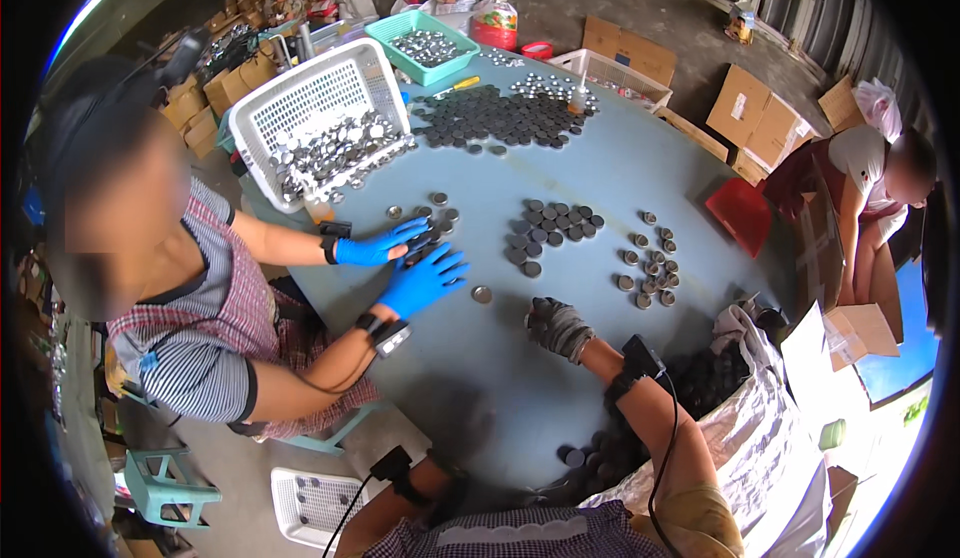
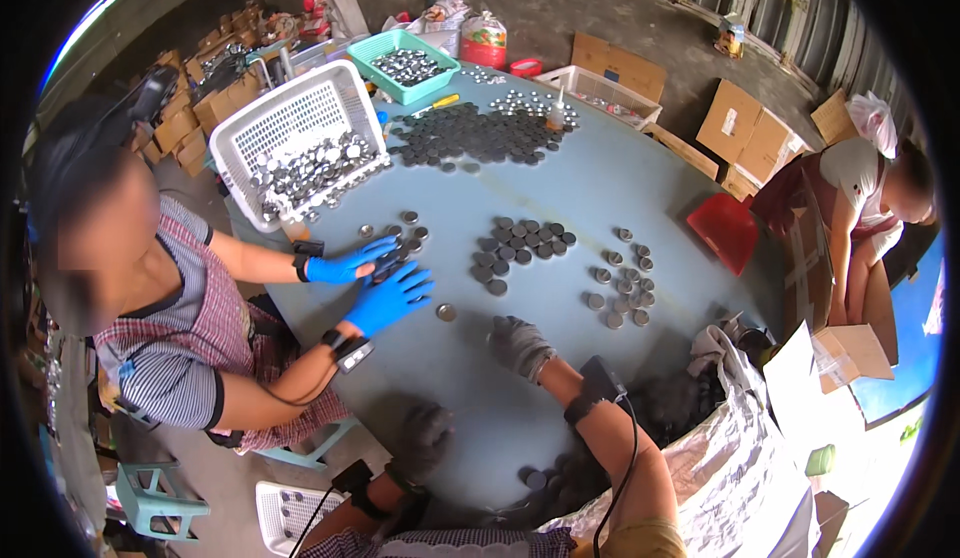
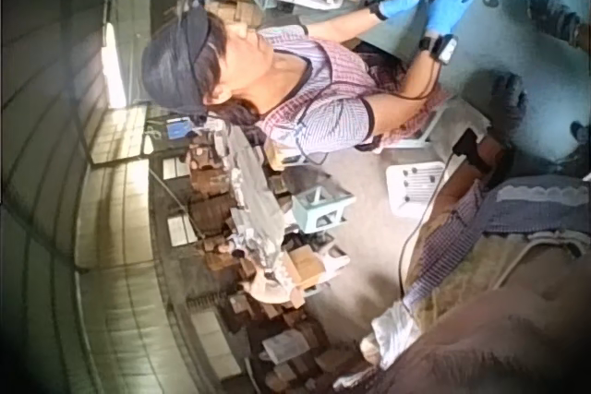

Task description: Sorting small metal components and plastic discs at a factory workbench.

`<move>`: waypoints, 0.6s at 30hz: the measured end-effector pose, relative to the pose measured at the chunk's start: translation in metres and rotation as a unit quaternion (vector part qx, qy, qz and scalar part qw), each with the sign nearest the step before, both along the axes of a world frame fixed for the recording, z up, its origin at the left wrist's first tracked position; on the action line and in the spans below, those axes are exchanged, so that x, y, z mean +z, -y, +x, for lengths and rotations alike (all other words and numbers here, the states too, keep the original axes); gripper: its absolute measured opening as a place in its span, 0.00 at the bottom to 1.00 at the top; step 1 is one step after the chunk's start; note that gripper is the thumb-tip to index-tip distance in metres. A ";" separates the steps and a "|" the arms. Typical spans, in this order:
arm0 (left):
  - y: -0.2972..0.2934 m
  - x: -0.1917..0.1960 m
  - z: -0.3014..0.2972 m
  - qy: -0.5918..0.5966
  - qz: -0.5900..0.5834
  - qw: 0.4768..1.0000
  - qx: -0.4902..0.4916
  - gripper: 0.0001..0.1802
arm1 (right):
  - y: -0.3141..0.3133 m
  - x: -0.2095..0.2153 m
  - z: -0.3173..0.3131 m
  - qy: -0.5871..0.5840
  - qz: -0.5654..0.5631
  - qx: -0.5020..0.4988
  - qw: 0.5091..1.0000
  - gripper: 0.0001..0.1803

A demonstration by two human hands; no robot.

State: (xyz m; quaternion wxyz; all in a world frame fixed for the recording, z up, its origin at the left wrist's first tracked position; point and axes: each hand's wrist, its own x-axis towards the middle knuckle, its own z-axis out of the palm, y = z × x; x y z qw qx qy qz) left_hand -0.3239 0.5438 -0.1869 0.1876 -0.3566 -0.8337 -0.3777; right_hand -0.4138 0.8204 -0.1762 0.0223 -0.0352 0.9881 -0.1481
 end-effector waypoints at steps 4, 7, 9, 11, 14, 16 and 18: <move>0.031 0.009 0.005 0.014 -0.021 0.998 0.065 0.11 | 0.000 0.003 0.029 -0.056 -0.016 -0.048 0.997 0.16; 0.041 -0.005 0.008 0.039 -0.020 0.996 0.073 0.09 | 0.006 0.020 0.029 0.014 0.018 0.001 1.000 0.16; 0.037 -0.010 0.006 -0.036 -0.025 0.995 0.092 0.08 | 0.014 0.015 0.020 0.003 0.010 0.008 1.000 0.16; 0.032 -0.008 0.003 -0.036 -0.018 0.995 0.089 0.07 | 0.017 0.010 0.006 -0.008 0.005 0.009 1.000 0.15; 0.028 -0.006 0.002 -0.025 -0.005 0.996 0.089 0.06 | 0.030 0.008 -0.022 -0.104 -0.049 0.041 0.993 0.14; 0.034 -0.005 0.003 -0.016 -0.004 0.995 0.096 0.05 | 0.050 0.019 -0.035 -0.078 -0.116 0.041 0.989 0.13; 0.033 -0.002 0.003 -0.011 0.004 0.996 0.089 0.04 | 0.057 0.023 -0.032 -0.063 -0.141 0.032 0.987 0.14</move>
